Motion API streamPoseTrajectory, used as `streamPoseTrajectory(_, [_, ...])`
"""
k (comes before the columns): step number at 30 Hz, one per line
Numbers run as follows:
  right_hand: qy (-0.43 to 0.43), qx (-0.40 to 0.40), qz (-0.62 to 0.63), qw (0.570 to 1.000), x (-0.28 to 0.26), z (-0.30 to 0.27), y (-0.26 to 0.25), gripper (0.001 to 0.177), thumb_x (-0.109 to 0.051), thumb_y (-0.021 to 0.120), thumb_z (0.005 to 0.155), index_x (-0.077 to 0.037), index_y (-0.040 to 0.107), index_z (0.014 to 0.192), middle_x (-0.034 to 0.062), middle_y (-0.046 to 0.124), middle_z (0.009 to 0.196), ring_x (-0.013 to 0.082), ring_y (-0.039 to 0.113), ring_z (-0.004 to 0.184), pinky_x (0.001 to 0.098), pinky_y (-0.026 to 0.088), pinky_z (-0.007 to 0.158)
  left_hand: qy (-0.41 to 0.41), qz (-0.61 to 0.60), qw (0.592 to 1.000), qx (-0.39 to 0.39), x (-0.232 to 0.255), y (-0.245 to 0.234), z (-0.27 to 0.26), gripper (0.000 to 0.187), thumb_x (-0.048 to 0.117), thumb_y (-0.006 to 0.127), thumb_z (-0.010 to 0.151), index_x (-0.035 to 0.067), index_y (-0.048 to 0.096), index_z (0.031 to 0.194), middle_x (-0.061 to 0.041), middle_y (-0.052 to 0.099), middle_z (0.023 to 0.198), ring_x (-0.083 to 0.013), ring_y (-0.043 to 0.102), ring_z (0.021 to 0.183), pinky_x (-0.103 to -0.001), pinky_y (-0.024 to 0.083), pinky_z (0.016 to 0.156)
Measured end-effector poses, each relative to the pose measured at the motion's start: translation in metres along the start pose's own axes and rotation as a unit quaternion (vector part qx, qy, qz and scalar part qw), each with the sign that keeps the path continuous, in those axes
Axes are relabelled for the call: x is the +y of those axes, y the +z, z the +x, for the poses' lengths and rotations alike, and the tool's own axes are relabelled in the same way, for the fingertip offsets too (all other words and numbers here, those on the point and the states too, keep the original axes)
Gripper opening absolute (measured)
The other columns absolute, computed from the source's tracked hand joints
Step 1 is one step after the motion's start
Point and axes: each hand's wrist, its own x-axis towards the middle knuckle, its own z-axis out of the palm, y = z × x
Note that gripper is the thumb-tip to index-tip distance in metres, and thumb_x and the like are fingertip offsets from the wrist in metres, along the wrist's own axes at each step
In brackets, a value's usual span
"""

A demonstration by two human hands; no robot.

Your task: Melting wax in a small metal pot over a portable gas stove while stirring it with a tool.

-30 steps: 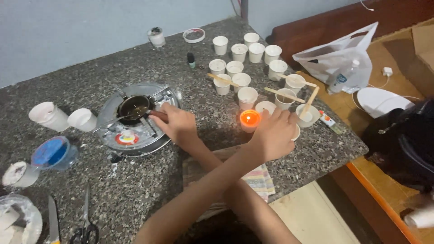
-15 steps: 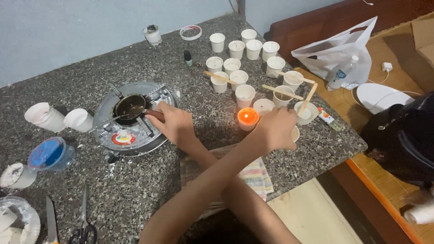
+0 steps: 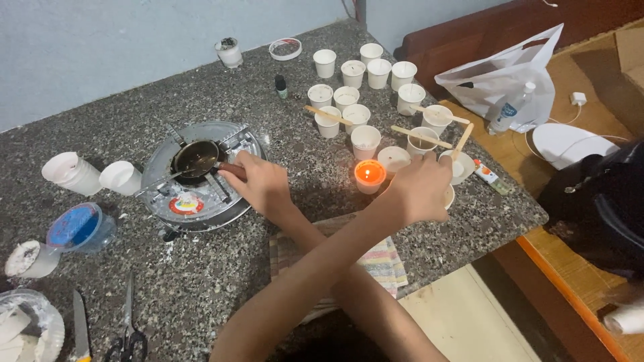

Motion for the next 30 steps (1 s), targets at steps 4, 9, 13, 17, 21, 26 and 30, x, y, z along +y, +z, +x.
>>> streamPoseTrajectory(4, [0.002, 0.005, 0.000, 1.000, -0.001, -0.001, -0.001, 0.029, -0.048, 0.069, 0.088, -0.020, 0.060, 0.087, 0.0014, 0.069, 0.072, 0.0255, 0.073, 0.062, 0.0382, 0.059, 0.061, -0.014, 0.005, 1.000, -0.015, 0.000, 0.000, 0.001, 0.064, 0.026, 0.081, 0.066, -0.006, 0.053, 0.113, -0.023, 0.066, 0.103, -0.0468, 0.069, 0.104, -0.059, 0.061, 0.079])
streamPoseTrajectory(9, [0.006, 0.004, 0.001, 1.000, -0.003, -0.002, -0.003, 0.028, -0.046, 0.069, 0.088, -0.019, 0.061, 0.088, 0.0025, 0.070, 0.073, 0.0267, 0.074, 0.065, 0.0396, 0.059, 0.062, -0.036, -0.008, 0.998, -0.052, 0.015, -0.050, -0.029, 0.067, 0.036, 0.069, 0.078, 0.000, 0.051, 0.131, -0.019, 0.066, 0.120, -0.0361, 0.064, 0.120, -0.066, 0.058, 0.085])
streamPoseTrajectory(13, [0.001, -0.026, 0.019, 0.999, -0.002, 0.000, -0.006, 0.029, -0.047, 0.066, 0.091, -0.019, 0.059, 0.089, 0.0031, 0.069, 0.075, 0.0275, 0.074, 0.065, 0.0393, 0.058, 0.060, -0.034, -0.104, 0.994, 0.016, 0.012, -0.082, -0.078, 0.061, 0.024, 0.068, 0.082, -0.003, 0.052, 0.135, -0.026, 0.064, 0.118, -0.0408, 0.063, 0.120, -0.061, 0.058, 0.090])
streamPoseTrajectory(17, [0.034, -0.060, 0.004, 0.998, -0.006, 0.002, -0.011, 0.036, -0.056, 0.062, 0.091, -0.020, 0.062, 0.096, 0.0027, 0.073, 0.084, 0.0249, 0.075, 0.073, 0.0360, 0.058, 0.068, 0.094, -0.067, 0.924, 0.364, -0.024, -0.088, -0.137, 0.058, 0.035, 0.081, 0.079, 0.018, 0.062, 0.131, -0.009, 0.064, 0.119, -0.0247, 0.063, 0.117, -0.030, 0.053, 0.101])
streamPoseTrajectory(21, [0.035, -0.058, 0.003, 0.998, -0.005, 0.000, -0.005, 0.037, -0.058, 0.060, 0.092, -0.021, 0.061, 0.095, 0.0033, 0.074, 0.083, 0.0268, 0.074, 0.075, 0.0380, 0.056, 0.067, -0.080, -0.088, 0.961, 0.248, -0.024, -0.145, -0.213, 0.056, 0.026, 0.085, 0.081, 0.005, 0.064, 0.129, -0.014, 0.068, 0.128, -0.0278, 0.061, 0.111, -0.043, 0.046, 0.096])
streamPoseTrajectory(26, [0.027, -0.051, 0.018, 0.998, 0.002, 0.002, 0.000, 0.036, -0.058, 0.060, 0.091, -0.022, 0.059, 0.091, 0.0049, 0.074, 0.080, 0.0316, 0.073, 0.079, 0.0454, 0.050, 0.063, -0.199, -0.057, 0.947, 0.247, -0.052, -0.144, -0.298, 0.054, 0.023, 0.083, 0.076, 0.015, 0.067, 0.127, -0.008, 0.071, 0.126, -0.0270, 0.066, 0.114, -0.039, 0.045, 0.092])
streamPoseTrajectory(30, [0.085, -0.114, -0.011, 0.990, 0.000, 0.008, -0.003, 0.035, -0.058, 0.065, 0.091, -0.024, 0.060, 0.095, 0.0008, 0.073, 0.082, 0.0254, 0.076, 0.081, 0.0383, 0.055, 0.071, -0.296, -0.102, 0.935, 0.169, -0.066, -0.125, -0.333, 0.067, 0.019, 0.085, 0.068, 0.004, 0.068, 0.132, -0.024, 0.073, 0.121, -0.0478, 0.065, 0.117, -0.057, 0.049, 0.100])
